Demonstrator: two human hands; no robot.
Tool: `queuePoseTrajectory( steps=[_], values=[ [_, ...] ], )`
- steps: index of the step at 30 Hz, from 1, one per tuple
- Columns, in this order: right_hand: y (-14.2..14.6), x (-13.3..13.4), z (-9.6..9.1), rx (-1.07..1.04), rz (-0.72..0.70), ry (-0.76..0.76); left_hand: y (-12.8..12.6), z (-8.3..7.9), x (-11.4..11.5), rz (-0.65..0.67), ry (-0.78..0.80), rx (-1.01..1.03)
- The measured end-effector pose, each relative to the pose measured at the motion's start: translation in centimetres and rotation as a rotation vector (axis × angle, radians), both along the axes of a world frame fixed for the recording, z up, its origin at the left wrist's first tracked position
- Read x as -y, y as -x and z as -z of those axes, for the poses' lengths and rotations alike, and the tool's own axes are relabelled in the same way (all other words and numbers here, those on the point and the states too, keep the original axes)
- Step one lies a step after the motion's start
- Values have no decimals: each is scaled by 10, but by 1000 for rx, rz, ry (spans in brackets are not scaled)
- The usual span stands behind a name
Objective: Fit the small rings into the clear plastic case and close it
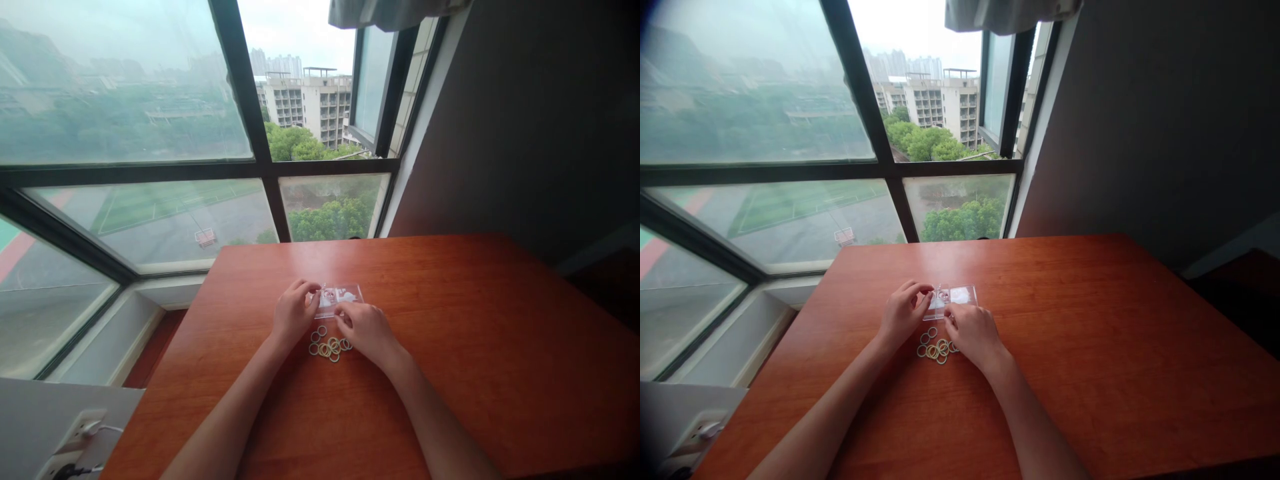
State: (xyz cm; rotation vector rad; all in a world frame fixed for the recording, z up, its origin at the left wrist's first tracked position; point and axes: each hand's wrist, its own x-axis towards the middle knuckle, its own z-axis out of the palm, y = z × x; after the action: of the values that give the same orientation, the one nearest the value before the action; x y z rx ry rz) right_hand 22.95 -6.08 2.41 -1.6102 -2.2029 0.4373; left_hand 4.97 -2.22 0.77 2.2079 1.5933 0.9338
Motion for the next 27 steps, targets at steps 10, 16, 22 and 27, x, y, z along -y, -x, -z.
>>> queuePoseTrajectory(
  steps=[10, 16, 22, 27],
  values=[
    [-11, 2, 1, -147, -177, 229, 22, -21, 3, 68, 40, -76],
    [-11, 6, 1, -124, -269, 258, 28, -27, 5, 130, 87, -77],
    [-5, 3, 5, -54, -187, 220, 31, -39, 10, 269, 153, -187],
    [-6, -1, 6, -51, -122, 194, 29, -46, 19, 361, 297, -328]
  ],
)
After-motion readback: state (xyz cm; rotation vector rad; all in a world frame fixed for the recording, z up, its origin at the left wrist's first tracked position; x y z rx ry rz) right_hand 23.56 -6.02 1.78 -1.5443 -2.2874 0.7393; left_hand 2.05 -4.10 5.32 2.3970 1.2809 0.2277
